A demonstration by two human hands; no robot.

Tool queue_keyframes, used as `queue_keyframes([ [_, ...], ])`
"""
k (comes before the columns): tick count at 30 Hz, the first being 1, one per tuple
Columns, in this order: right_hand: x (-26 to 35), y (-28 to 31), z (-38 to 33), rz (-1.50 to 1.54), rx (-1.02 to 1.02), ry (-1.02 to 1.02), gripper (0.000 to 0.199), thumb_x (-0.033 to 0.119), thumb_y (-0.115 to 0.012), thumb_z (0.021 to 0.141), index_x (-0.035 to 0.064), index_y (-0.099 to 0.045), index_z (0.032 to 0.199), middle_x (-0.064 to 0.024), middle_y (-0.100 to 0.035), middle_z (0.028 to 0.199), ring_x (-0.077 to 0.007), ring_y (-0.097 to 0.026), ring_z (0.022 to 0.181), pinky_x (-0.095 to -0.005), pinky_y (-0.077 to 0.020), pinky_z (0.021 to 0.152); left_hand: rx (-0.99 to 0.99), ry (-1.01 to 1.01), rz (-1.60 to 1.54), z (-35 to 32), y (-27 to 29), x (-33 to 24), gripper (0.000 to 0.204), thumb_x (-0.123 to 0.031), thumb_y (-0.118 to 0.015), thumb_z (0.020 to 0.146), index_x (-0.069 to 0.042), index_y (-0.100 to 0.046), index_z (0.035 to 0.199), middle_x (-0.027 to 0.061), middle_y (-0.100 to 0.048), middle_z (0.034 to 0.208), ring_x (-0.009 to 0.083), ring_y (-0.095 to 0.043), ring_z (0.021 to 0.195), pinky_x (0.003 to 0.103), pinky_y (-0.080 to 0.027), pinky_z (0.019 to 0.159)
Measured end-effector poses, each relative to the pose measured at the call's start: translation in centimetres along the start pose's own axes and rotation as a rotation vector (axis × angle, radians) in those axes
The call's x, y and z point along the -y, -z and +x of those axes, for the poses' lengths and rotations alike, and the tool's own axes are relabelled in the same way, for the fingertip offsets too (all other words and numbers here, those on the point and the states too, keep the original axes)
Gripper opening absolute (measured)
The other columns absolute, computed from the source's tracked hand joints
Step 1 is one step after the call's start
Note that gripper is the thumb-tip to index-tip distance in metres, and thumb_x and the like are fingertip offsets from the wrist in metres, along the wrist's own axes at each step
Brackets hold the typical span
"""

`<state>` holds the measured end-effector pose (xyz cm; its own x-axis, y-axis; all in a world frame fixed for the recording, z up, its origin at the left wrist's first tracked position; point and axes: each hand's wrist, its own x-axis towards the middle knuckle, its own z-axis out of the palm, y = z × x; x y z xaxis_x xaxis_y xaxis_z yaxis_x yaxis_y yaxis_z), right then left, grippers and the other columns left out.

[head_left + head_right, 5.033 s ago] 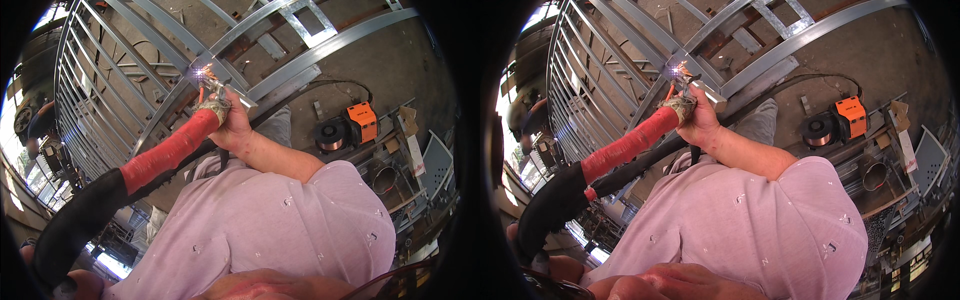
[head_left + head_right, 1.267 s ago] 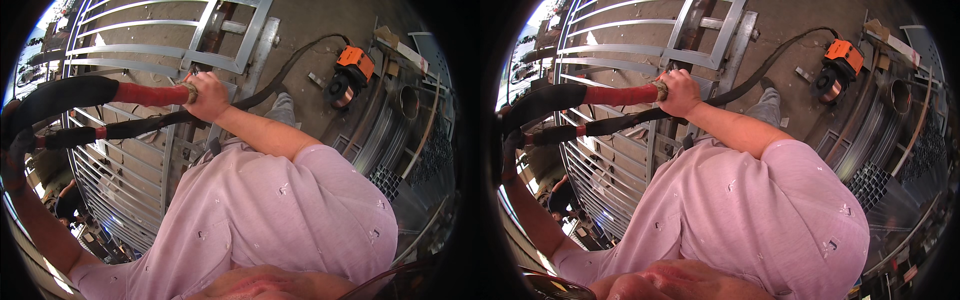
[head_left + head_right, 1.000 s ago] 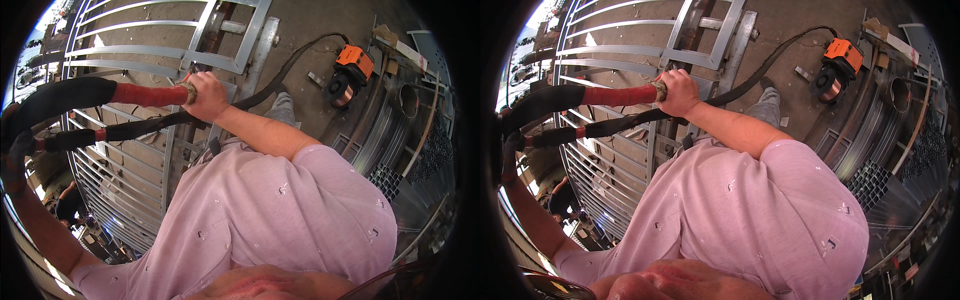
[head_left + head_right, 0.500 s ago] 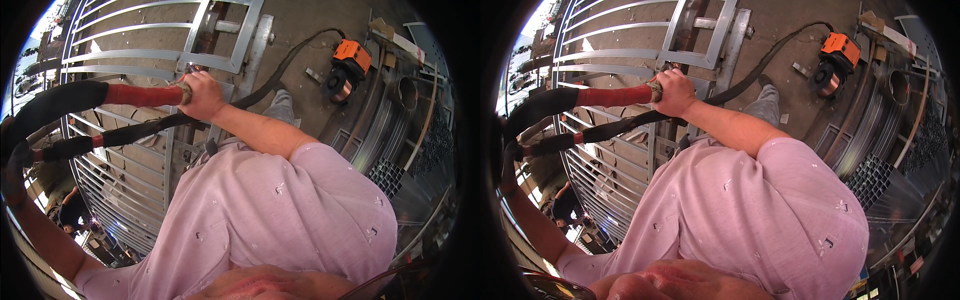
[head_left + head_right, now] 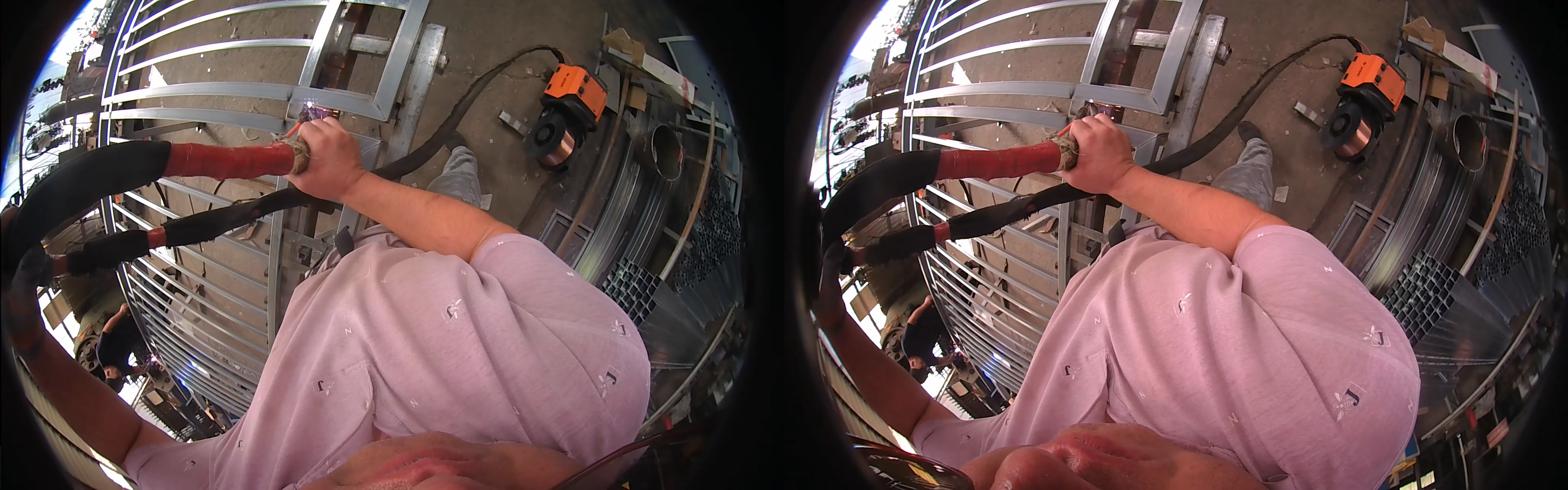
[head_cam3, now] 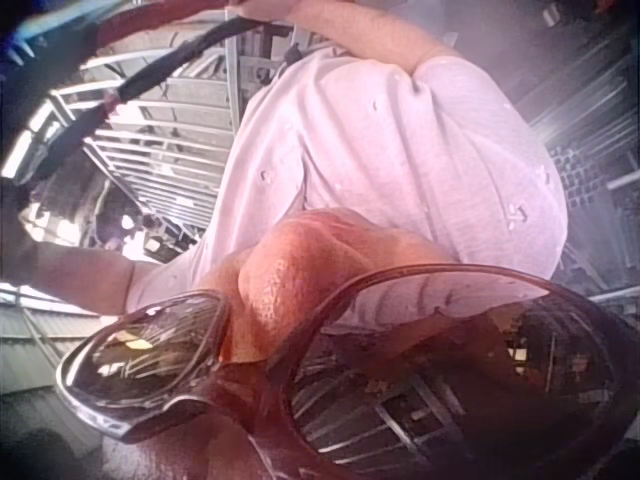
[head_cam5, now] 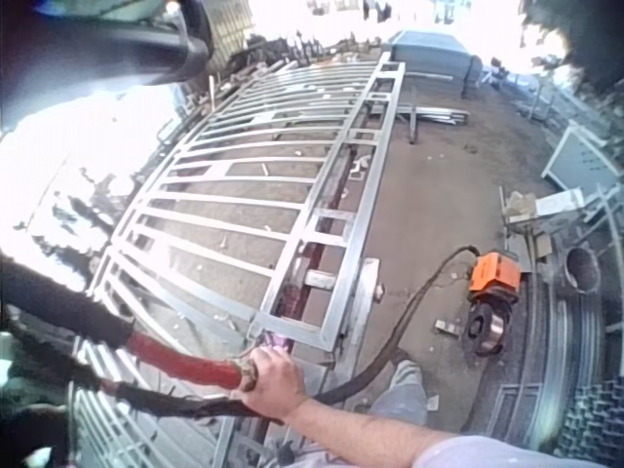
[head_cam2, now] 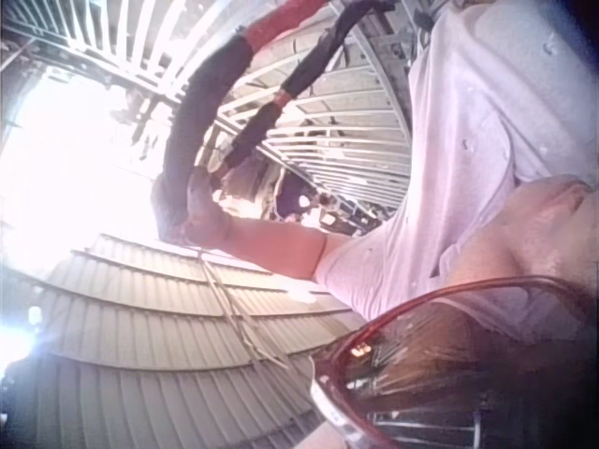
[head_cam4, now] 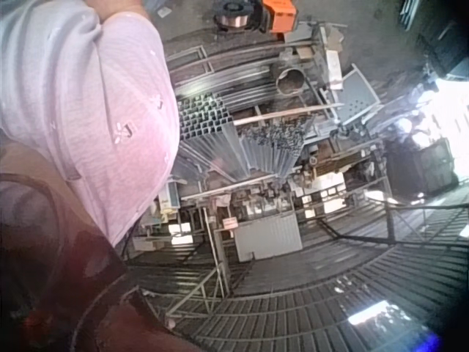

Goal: The person welds a curved metal frame using a handheld welding torch, moving along the seam to join metal pieces. Sparks are visible during welding as the person adjusts position and repositions the torch to continue the weld.

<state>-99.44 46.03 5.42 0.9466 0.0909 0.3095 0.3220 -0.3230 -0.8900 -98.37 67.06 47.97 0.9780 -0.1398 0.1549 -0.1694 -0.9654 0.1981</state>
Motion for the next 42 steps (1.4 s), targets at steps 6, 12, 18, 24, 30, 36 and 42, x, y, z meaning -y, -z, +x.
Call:
queue_keyframes([
  [6,0.4,-0.1,-0.1,0.007,-0.001,-0.001,0.039,0.03,-0.091,0.066,0.0118,-0.066,0.09,-0.0089,-0.069,0.089,-0.0336,-0.066,0.088,-0.045,-0.0572,0.077,0.045,-0.008,-0.03,-0.4,0.7,0.1,0.036,-0.021,-0.089,0.076,0.008,-0.073,0.088,0.008,-0.065,0.068,0.0187,-0.059,0.05,0.03,-0.045,0.045],
  [12,0.4,-0.4,-0.3,-0.02,0.03,-0.037,0.048,0.038,-0.095,0.064,0.0125,-0.066,0.092,-0.0085,-0.069,0.092,-0.0338,-0.067,0.093,-0.0463,-0.0583,0.081,0.035,-0.002,-0.047,-0.9,1.0,0.8,0.036,-0.02,-0.09,0.076,0.008,-0.072,0.09,0.0087,-0.065,0.072,0.0195,-0.059,0.052,0.031,-0.045,0.047],
  [18,0.5,-0.3,-0.3,-0.017,0.025,-0.023,0.047,0.037,-0.095,0.064,0.013,-0.067,0.092,-0.0078,-0.069,0.092,-0.0324,-0.067,0.092,-0.0453,-0.0581,0.08,0.047,0.016,-0.046,-1.7,1.9,1.8,0.037,-0.018,-0.089,0.078,0.007,-0.07,0.099,0.0095,-0.066,0.082,0.0206,-0.06,0.063,0.033,-0.047,0.055],
  [24,1.0,-0.2,-0.2,-0.015,0.024,-0.016,0.046,0.037,-0.096,0.064,0.0141,-0.069,0.093,-0.0071,-0.069,0.091,-0.0313,-0.066,0.091,-0.0443,-0.058,0.079,0.056,0.047,-0.059,-2.5,3.0,3.5,0.039,-0.016,-0.087,0.081,0.006,-0.068,0.107,0.0104,-0.066,0.092,0.0217,-0.062,0.073,0.035,-0.048,0.064],
  [30,1.2,0.1,-0.1,-0.011,0.029,-0.017,0.046,0.037,-0.095,0.065,0.0147,-0.069,0.094,-0.0066,-0.068,0.091,-0.0305,-0.066,0.091,-0.0442,-0.0581,0.079,0.06,0.076,-0.066,-3.3,3.9,5.1,0.042,-0.014,-0.086,0.083,0.005,-0.066,0.116,0.0112,-0.066,0.102,0.0227,-0.063,0.083,0.037,-0.05,0.073],
  [36,1.4,0.3,0.0,-0.015,0.031,-0.013,0.048,0.041,-0.096,0.065,0.0148,-0.069,0.095,-0.0065,-0.068,0.092,-0.0306,-0.066,0.091,-0.0448,-0.058,0.079,0.065,0.111,-0.082,-4.1,5.1,7.1,0.047,-0.012,-0.084,0.085,0.004,-0.064,0.124,0.0121,-0.066,0.112,0.0238,-0.065,0.093,0.039,-0.052,0.082],
  [42,1.4,0.2,-0.2,-0.008,0.024,0.01,0.048,0.042,-0.096,0.066,0.0147,-0.068,0.095,-0.0072,-0.069,0.091,-0.0313,-0.066,0.091,-0.0451,-0.0579,0.079,0.069,0.165,-0.092,-5.2,6.2,9.0,0.051,-0.01,-0.083,0.087,0.003,-0.062,0.133,0.0129,-0.066,0.122,0.0249,-0.066,0.103,0.041,-0.053,0.09],
])
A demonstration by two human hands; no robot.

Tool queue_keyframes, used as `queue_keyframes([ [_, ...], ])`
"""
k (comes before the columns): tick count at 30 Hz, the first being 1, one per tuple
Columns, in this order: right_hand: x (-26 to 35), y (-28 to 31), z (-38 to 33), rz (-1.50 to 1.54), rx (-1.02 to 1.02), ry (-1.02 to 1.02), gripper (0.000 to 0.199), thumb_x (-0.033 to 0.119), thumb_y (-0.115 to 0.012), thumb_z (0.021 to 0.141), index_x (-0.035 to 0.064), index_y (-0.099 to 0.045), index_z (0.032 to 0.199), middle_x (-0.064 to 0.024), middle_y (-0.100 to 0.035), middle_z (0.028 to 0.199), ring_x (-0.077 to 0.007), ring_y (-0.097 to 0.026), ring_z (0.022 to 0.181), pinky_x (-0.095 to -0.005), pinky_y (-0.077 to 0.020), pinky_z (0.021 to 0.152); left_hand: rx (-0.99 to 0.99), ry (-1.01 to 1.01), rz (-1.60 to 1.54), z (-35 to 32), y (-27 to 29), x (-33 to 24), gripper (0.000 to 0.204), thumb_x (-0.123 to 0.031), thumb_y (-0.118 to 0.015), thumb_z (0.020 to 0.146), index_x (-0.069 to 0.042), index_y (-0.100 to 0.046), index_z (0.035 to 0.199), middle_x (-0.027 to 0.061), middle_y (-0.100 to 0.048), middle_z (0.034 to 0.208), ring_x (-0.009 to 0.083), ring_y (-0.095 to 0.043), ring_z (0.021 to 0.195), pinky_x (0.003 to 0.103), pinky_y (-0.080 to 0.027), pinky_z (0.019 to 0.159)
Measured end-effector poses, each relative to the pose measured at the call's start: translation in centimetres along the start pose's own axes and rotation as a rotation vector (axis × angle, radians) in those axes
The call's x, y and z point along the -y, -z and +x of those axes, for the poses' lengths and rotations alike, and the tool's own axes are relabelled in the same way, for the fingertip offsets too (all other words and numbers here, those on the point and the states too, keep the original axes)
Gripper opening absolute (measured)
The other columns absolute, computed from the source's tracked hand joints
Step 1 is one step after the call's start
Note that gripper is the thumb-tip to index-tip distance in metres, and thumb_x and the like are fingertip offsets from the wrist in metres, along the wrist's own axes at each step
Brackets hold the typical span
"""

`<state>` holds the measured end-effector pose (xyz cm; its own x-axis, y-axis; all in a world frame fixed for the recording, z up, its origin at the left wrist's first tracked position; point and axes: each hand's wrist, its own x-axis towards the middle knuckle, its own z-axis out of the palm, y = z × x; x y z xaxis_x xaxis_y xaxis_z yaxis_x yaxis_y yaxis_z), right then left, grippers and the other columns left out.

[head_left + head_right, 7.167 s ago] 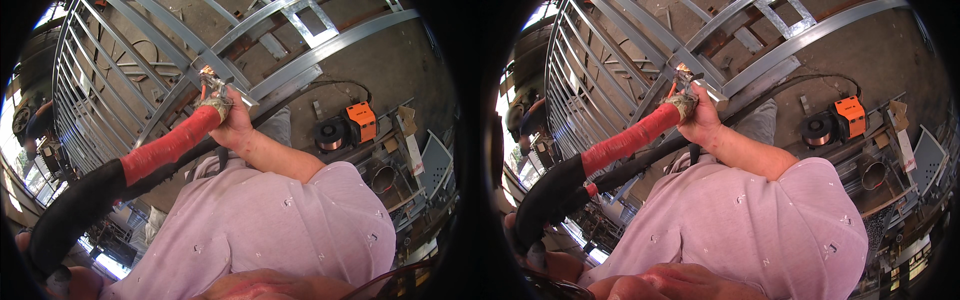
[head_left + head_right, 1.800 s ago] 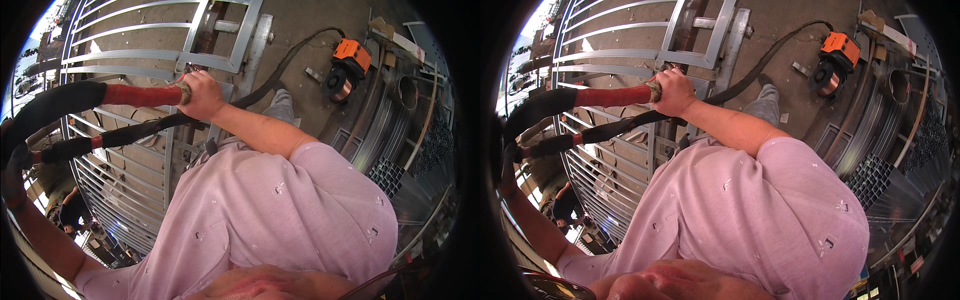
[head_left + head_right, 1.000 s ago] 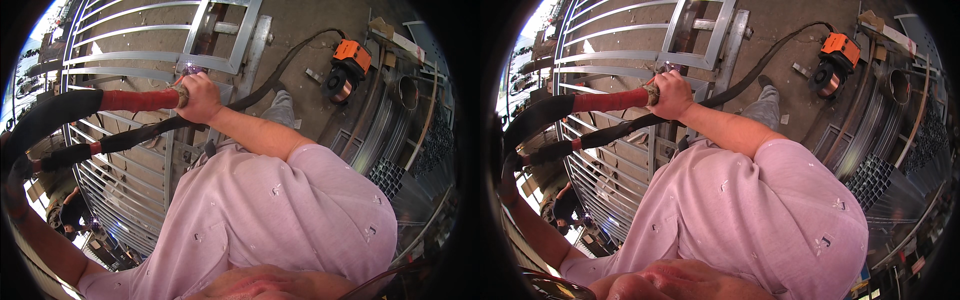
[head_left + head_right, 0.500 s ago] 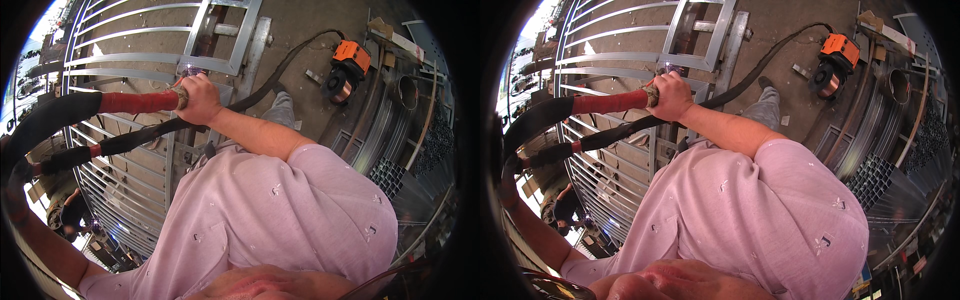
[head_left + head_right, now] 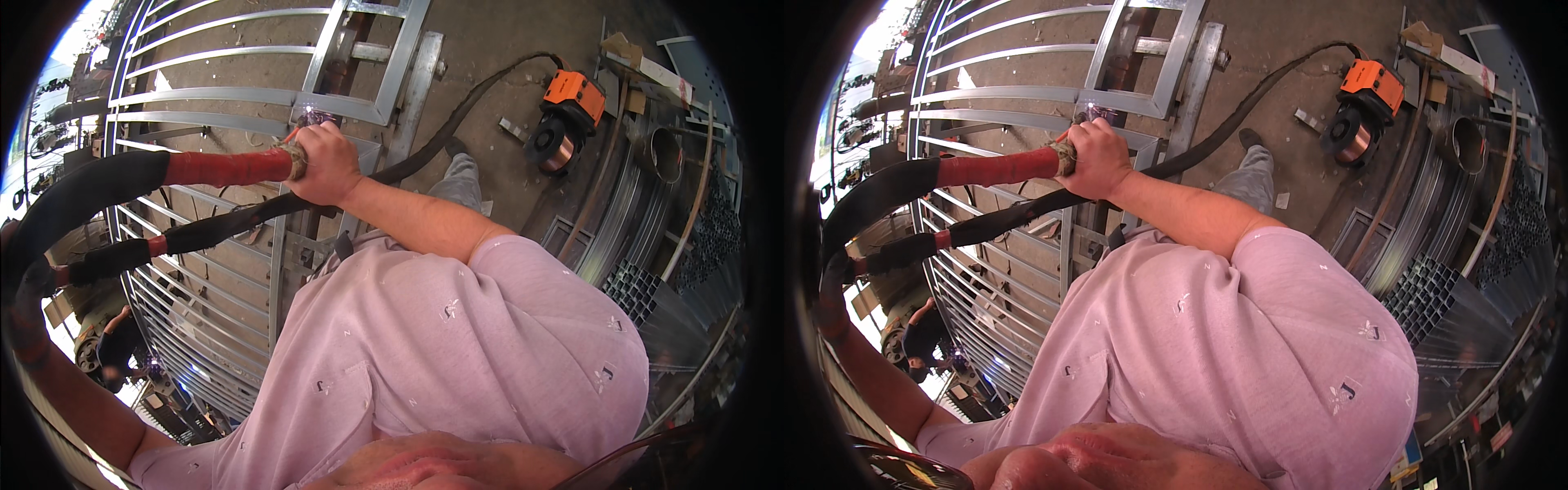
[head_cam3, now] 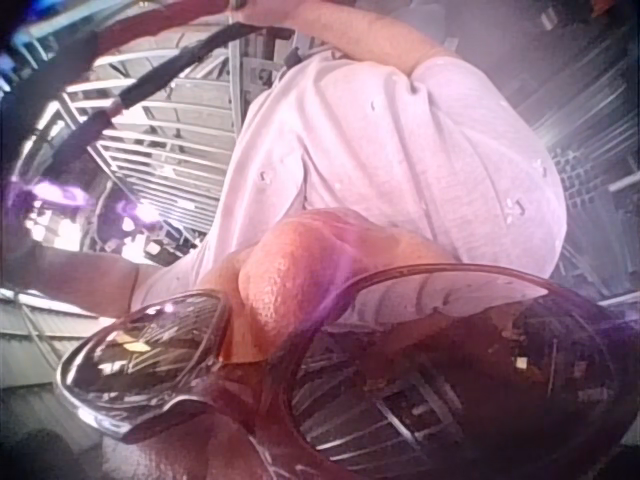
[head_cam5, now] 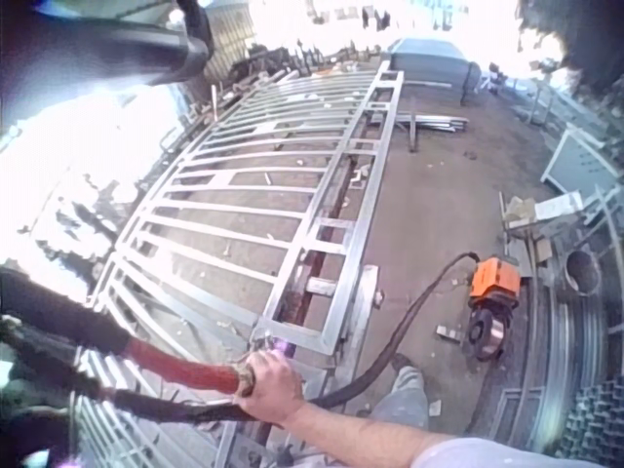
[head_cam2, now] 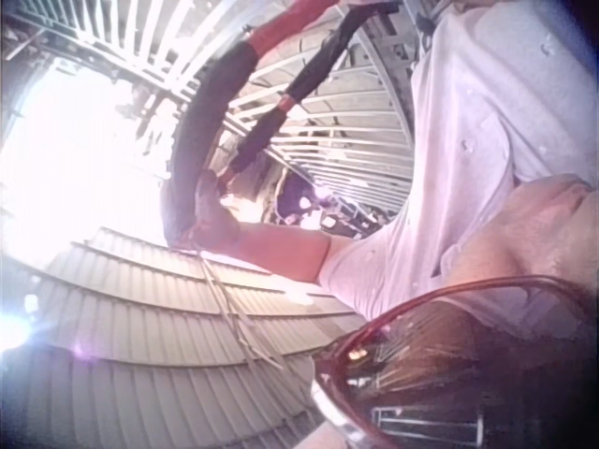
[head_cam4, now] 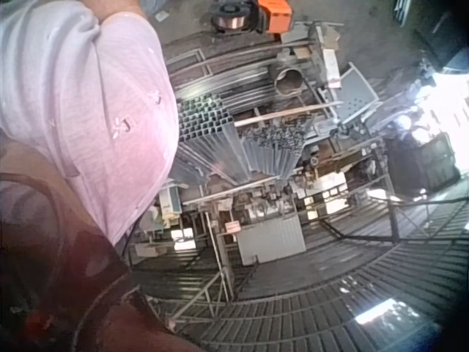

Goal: The person welds a curved metal frame using a handheld welding torch, moving along the seam to join metal pieces. Sparks are visible during welding as the person adjusts position and repositions the torch to continue the weld.

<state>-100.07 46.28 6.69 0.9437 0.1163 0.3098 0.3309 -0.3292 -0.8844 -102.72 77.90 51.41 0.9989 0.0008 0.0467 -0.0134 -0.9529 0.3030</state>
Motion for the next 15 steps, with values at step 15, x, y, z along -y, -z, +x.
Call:
queue_keyframes([
  [15,1.4,2.3,3.9,-0.017,-0.115,0.231,0.032,0.021,-0.089,0.067,0.0146,-0.065,0.087,-0.0047,-0.069,0.088,-0.0325,-0.065,0.087,-0.0446,-0.0563,0.072,-0.145,-0.028,-0.137,-9.4,2.0,1.9,0.062,-0.015,-0.078,0.088,0.002,-0.06,0.145,0.0167,-0.068,0.133,0.0288,-0.07,0.117,0.046,-0.055,0.108],
])
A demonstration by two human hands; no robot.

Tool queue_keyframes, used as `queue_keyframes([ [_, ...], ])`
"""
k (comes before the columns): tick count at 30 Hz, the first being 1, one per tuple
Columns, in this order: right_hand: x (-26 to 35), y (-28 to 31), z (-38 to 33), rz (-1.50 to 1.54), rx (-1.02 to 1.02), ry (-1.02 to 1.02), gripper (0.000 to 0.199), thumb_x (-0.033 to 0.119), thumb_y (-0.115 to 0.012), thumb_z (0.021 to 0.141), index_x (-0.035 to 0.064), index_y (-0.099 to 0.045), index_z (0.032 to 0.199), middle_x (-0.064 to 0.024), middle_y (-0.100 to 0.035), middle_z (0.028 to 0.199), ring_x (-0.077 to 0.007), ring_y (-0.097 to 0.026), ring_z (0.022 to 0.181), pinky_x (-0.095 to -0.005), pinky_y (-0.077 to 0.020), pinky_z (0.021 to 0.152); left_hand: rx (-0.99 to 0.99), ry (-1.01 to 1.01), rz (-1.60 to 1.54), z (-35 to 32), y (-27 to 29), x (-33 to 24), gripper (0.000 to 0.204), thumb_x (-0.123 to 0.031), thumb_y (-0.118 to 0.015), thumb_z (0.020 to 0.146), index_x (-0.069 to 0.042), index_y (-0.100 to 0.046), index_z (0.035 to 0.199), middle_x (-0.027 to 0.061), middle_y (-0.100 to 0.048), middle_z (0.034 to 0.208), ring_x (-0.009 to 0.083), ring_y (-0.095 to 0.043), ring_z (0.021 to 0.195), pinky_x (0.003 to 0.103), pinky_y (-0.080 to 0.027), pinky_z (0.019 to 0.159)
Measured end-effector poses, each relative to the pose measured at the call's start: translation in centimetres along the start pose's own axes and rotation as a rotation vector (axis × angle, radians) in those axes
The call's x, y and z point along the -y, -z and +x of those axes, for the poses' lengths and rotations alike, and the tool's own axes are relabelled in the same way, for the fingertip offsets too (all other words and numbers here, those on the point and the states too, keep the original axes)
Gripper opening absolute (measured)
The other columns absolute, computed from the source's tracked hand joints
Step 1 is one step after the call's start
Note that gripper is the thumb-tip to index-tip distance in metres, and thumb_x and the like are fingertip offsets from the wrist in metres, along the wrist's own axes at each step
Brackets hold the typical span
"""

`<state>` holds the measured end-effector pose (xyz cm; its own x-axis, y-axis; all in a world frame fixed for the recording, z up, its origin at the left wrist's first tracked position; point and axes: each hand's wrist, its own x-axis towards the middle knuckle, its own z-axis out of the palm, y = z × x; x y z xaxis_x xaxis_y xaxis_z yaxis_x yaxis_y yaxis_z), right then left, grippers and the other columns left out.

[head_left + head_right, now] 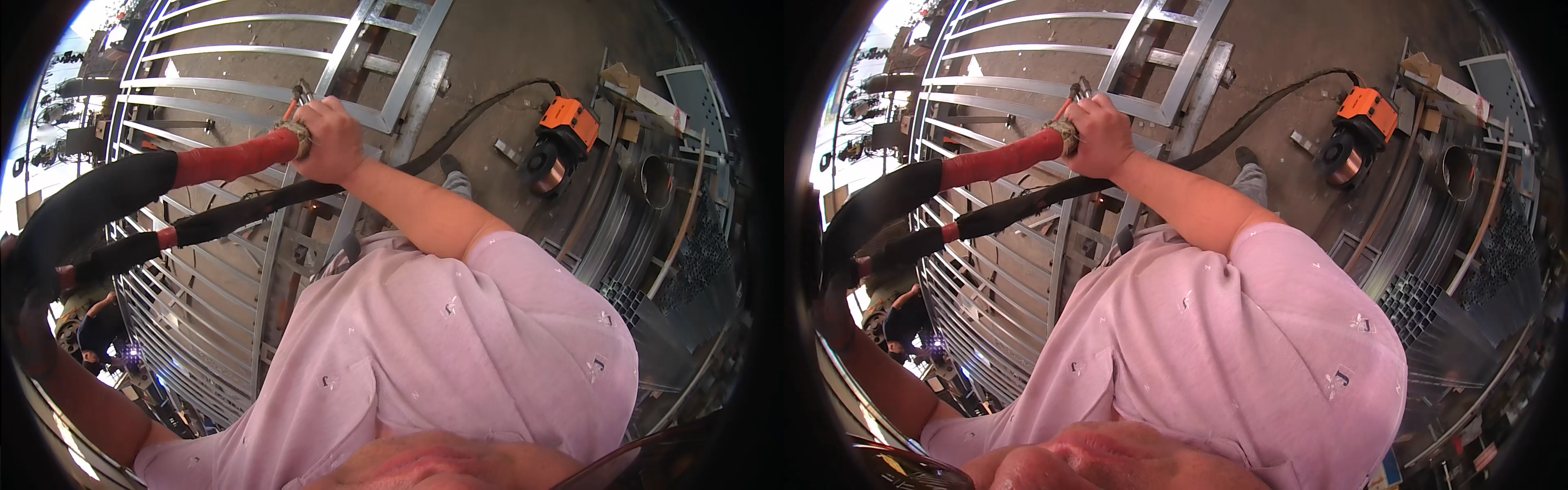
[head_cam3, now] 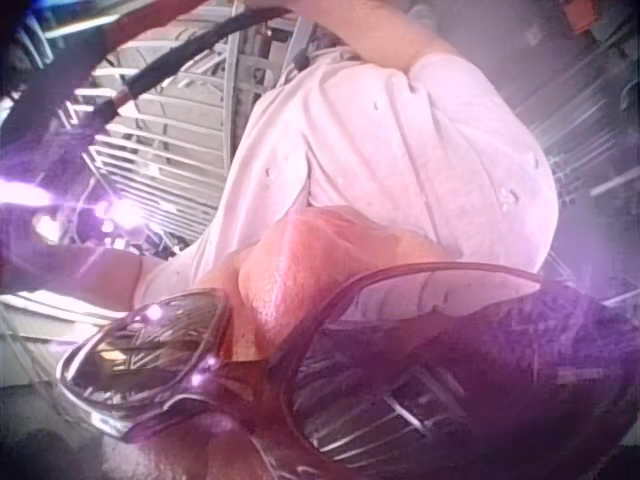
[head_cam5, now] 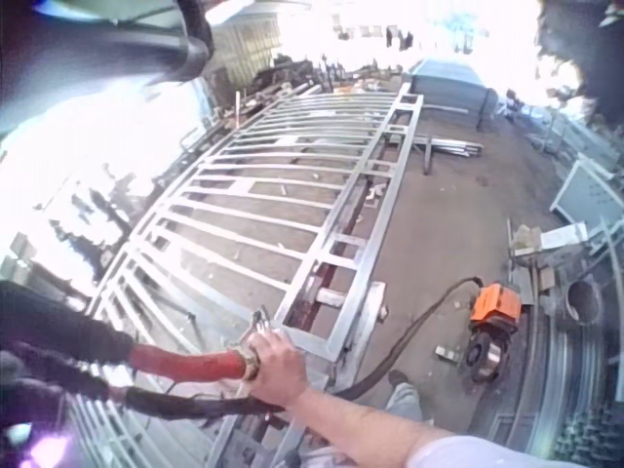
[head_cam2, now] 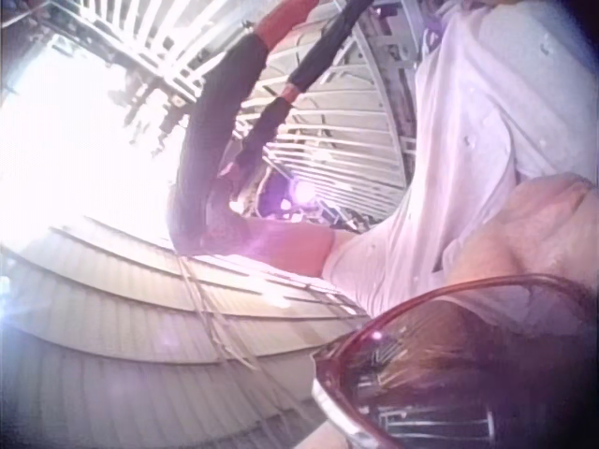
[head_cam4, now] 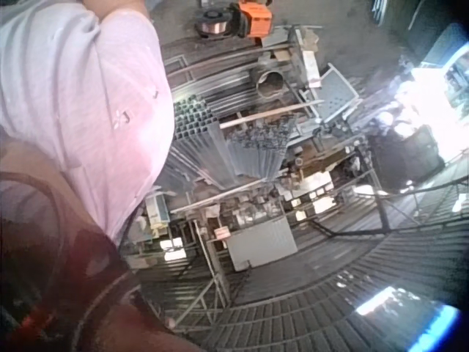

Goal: The person welds a curved metal frame using a handheld welding torch, moving along the seam to join metal pieces. Sparks are visible during welding as the person adjusts position and repositions the torch to continue the weld.

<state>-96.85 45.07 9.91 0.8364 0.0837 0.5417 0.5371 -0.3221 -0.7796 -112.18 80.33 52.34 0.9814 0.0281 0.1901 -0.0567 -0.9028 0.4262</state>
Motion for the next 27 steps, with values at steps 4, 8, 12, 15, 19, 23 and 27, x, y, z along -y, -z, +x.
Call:
queue_keyframes([
  [4,0.6,3.9,0.6,-0.013,0.099,0.087,0.024,0.022,-0.085,0.068,0.0194,-0.073,0.088,0.0021,-0.072,0.093,-0.0279,-0.066,0.093,-0.041,-0.0595,0.078,-0.073,-0.131,-0.166,-8.3,-3.2,-3.9,0.063,-0.025,-0.076,0.086,0.001,-0.062,0.141,0.019,-0.069,0.12,0.0318,-0.07,0.109,0.05,-0.052,0.11],
  [8,1.3,9.7,-2.2,-0.071,0.336,0.222,0.028,0.017,-0.085,0.065,0.0194,-0.074,0.091,0.0036,-0.074,0.097,-0.0276,-0.067,0.104,-0.0444,-0.0558,0.087,-0.317,-0.037,-0.117,-17.1,-11.9,-5.4,0.043,-0.043,-0.07,0.084,-0.006,-0.069,0.104,0.0121,-0.069,0.094,0.0281,-0.067,0.082,0.042,-0.052,0.081],
  [12,2.0,16.0,-2.2,-0.243,0.533,0.252,0.026,0.018,-0.083,0.068,0.0194,-0.075,0.093,0.0031,-0.075,0.098,-0.0261,-0.066,0.107,-0.0438,-0.0489,0.095,-0.144,0.19,0.127,-25.9,-16.5,-3.3,0.079,-0.076,-0.057,0.088,0.001,-0.068,0.102,0.0119,-0.067,0.095,0.0237,-0.064,0.086,0.038,-0.05,0.076],
  [15,2.7,18.6,-1.1,-0.337,0.678,0.304,0.025,0.017,-0.081,0.07,0.0189,-0.075,0.095,0.0024,-0.075,0.098,-0.025,-0.066,0.107,-0.0423,-0.0454,0.098,-0.162,0.397,-0.538,-30.5,-23.0,-2.3,0.077,-0.071,-0.072,0.085,0.0,-0.065,0.112,0.008,-0.067,0.103,0.0196,-0.064,0.088,0.035,-0.053,0.08],
  [19,3.7,20.9,2.0,-0.461,0.848,0.458,0.026,0.016,-0.08,0.072,0.0195,-0.076,0.097,0.0027,-0.075,0.099,-0.0239,-0.066,0.109,-0.0411,-0.0444,0.1,0.038,0.426,-0.912,-33.4,-28.3,-3.4,0.069,-0.023,-0.095,0.067,-0.003,-0.059,0.123,0.0062,-0.066,0.11,0.0163,-0.065,0.092,0.033,-0.055,0.084],
  [23,4.2,21.5,4.4,-0.532,0.92,0.626,0.03,0.015,-0.081,0.07,0.021,-0.076,0.099,0.0044,-0.074,0.103,-0.0217,-0.065,0.111,-0.04,-0.0439,0.101,-0.099,0.746,-0.867,-32.9,-33.1,-9.2,0.053,-0.005,-0.093,0.051,-0.005,-0.068,0.098,0.003,-0.068,0.089,0.0144,-0.066,0.085,0.033,-0.053,0.076],
  [27,4.4,20.8,5.9,-0.576,0.944,0.856,0.018,0.017,-0.077,0.076,0.0174,-0.075,0.094,0.0012,-0.074,0.1,-0.0217,-0.065,0.112,-0.041,-0.0445,0.102,0.191,0.625,-0.905,-31.9,-39.2,-12.0,0.05,-0.011,-0.089,0.061,-0.002,-0.07,0.106,0.0049,-0.071,0.095,0.0169,-0.068,0.09,0.033,-0.055,0.082],
])
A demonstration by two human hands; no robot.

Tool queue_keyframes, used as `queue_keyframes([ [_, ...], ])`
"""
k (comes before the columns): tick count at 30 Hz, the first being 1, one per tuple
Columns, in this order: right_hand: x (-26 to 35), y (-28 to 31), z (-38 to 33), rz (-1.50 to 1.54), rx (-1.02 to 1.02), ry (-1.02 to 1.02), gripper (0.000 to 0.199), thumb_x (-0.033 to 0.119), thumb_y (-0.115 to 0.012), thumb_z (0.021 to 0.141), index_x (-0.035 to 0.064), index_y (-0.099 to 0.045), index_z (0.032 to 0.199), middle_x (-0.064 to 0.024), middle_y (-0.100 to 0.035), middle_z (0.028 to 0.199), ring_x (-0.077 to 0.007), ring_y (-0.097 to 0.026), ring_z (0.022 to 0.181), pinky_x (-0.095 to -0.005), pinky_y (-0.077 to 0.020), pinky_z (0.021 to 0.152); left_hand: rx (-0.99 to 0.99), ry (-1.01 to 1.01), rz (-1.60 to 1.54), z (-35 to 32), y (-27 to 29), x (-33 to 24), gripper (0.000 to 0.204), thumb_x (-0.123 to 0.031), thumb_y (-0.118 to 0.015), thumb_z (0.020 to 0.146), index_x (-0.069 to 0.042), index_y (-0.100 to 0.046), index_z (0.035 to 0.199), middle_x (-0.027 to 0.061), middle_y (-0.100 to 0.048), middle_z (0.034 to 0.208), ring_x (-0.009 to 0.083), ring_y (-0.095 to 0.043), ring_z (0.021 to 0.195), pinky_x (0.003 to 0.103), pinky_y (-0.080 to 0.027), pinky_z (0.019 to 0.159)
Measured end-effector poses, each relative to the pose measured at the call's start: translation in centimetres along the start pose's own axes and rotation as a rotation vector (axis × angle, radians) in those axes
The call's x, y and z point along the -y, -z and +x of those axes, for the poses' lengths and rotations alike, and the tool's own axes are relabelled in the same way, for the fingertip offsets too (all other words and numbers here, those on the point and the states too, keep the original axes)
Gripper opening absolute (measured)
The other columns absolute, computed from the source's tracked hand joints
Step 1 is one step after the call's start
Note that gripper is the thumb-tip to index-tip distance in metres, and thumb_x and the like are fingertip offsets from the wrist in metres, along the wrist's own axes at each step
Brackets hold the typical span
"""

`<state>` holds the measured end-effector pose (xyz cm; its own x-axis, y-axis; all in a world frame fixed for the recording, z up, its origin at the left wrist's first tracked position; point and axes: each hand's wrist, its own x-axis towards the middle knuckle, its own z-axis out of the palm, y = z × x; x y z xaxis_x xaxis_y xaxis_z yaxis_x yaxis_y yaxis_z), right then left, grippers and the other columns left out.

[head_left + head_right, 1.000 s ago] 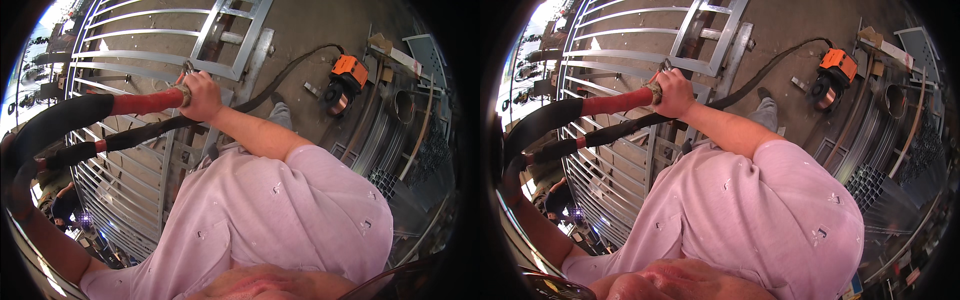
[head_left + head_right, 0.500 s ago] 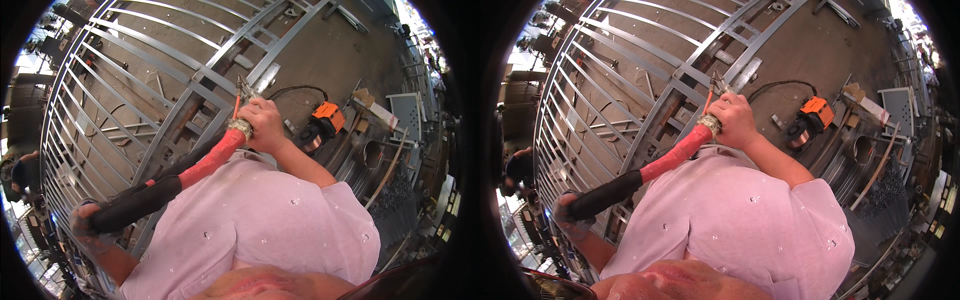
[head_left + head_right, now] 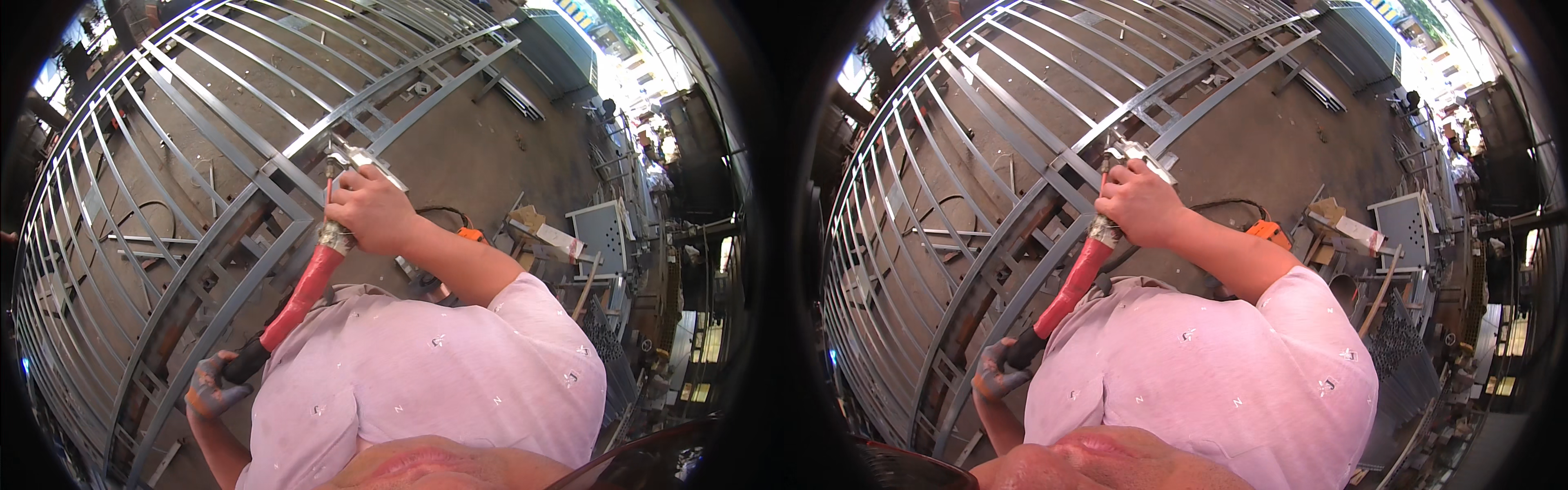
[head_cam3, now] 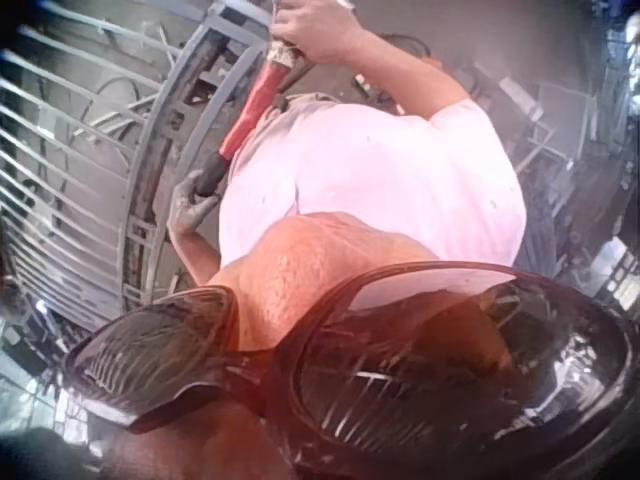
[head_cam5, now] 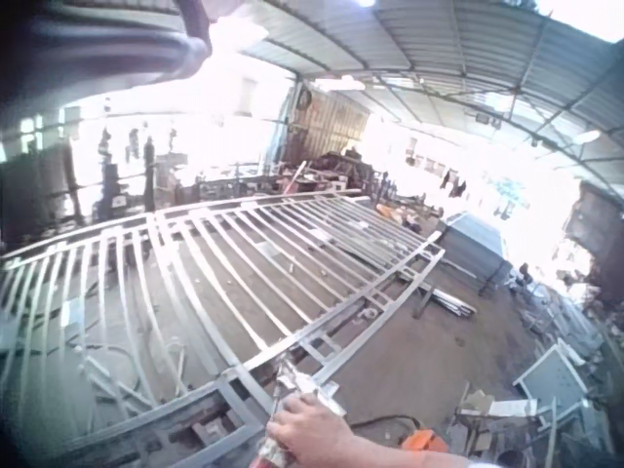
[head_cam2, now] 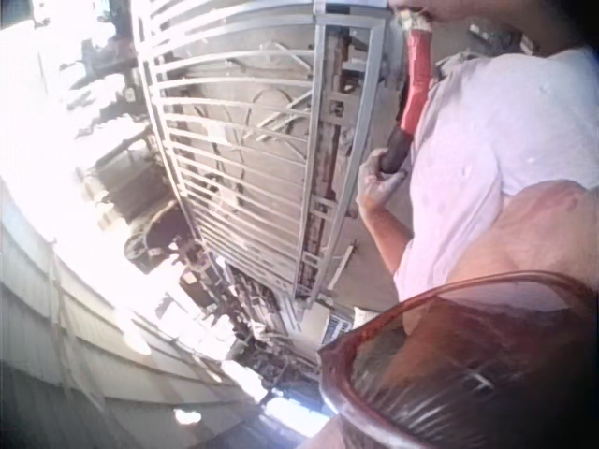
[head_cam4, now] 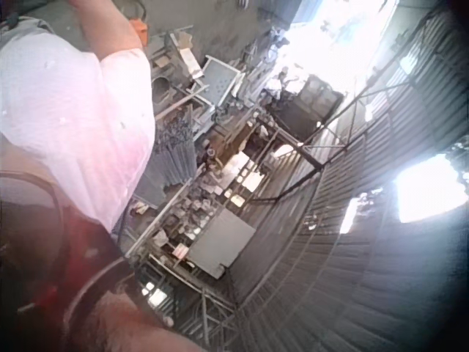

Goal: The person welds a curved metal frame using a handheld welding torch, moving along the seam to join metal pieces. Sparks are visible during welding as the person adjusts position and repositions the torch to continue the weld.

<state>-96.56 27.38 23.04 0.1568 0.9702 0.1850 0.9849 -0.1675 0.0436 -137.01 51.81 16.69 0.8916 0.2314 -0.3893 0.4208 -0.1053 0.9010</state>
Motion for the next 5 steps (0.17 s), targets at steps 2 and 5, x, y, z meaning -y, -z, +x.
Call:
queue_keyframes([
  [2,0.0,-0.4,0.4,-0.105,0.027,0.127,0.014,0.018,-0.075,0.078,0.0169,-0.075,0.092,-0.0002,-0.074,0.099,-0.0224,-0.065,0.113,-0.0416,-0.0442,0.103,0.091,-0.067,0.285,2.1,-4.1,-0.9,0.053,-0.021,-0.088,0.068,-0.001,-0.07,0.113,0.008,-0.073,0.098,0.0208,-0.069,0.091,0.035,-0.055,0.084],
  [5,0.6,-1.3,0.2,-0.228,0.015,0.28,0.012,0.022,-0.075,0.081,0.0168,-0.076,0.092,-0.0013,-0.075,0.102,-0.0222,-0.064,0.118,-0.0443,-0.0417,0.108,0.214,-0.058,0.061,5.7,-9.1,2.1,0.054,-0.033,-0.087,0.077,-0.006,-0.07,0.122,0.012,-0.076,0.101,0.0313,-0.07,0.091,0.042,-0.057,0.087],
])
